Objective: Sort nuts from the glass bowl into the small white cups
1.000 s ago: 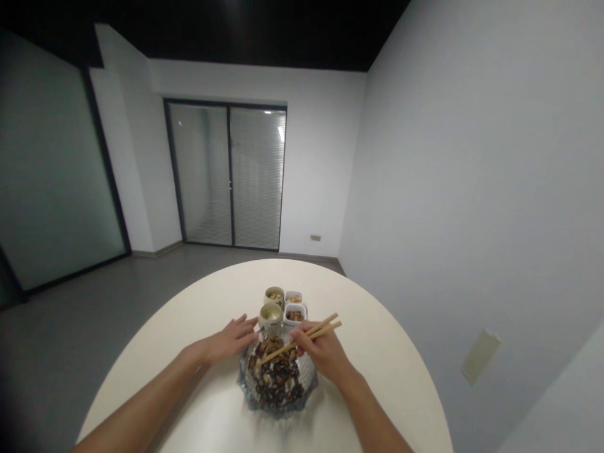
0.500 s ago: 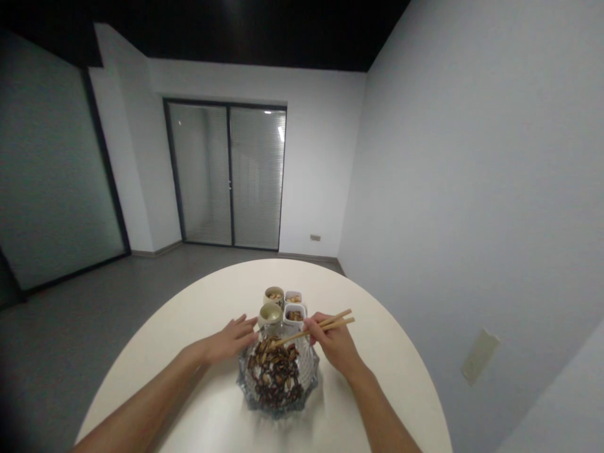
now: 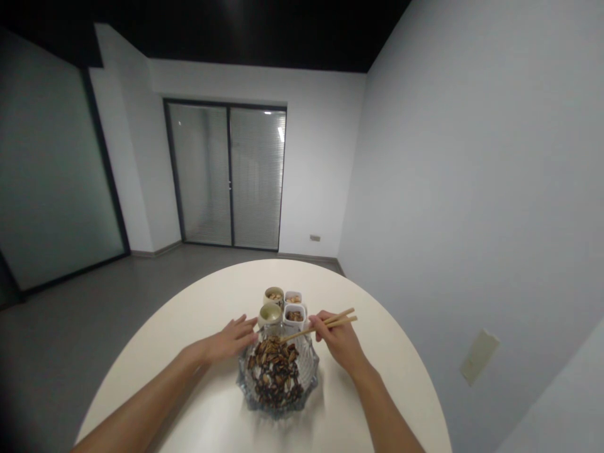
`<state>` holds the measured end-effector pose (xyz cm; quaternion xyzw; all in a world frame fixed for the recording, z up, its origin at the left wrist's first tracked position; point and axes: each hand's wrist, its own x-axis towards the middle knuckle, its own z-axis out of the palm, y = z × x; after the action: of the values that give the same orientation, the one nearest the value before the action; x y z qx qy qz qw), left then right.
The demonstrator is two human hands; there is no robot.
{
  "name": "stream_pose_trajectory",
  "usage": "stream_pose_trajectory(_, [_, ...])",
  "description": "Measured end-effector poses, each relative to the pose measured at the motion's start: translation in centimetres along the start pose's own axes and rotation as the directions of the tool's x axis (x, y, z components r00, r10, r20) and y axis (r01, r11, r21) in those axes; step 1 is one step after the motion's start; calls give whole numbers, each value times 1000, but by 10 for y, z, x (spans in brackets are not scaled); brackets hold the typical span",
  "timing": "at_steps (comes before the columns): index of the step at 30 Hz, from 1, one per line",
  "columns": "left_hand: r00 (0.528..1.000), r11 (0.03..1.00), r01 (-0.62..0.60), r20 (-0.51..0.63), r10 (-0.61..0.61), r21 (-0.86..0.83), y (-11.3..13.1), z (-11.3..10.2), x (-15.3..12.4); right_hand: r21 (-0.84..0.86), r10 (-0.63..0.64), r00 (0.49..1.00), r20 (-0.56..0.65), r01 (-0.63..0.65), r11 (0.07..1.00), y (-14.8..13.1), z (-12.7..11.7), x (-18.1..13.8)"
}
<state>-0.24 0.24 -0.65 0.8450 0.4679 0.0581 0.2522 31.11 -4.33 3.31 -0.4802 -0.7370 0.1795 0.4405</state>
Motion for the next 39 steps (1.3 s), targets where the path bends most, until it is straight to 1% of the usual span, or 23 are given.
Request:
stream_pose_trajectory(10, [1000,1000,1,-5,-1,-10,-3,2,2,82,25,1000,-13,-24,996,3,-2,2])
stream_pose_trajectory(18, [1000,1000,5,-9,-5,15,-3,3,3,67,19,1000,-21,-18,998,6,-2,2])
stream_pose_trajectory(39, [1000,1000,2,-3,-2,0,1,-1,-1,106,38,999,-29,-35,994,6,-2,2])
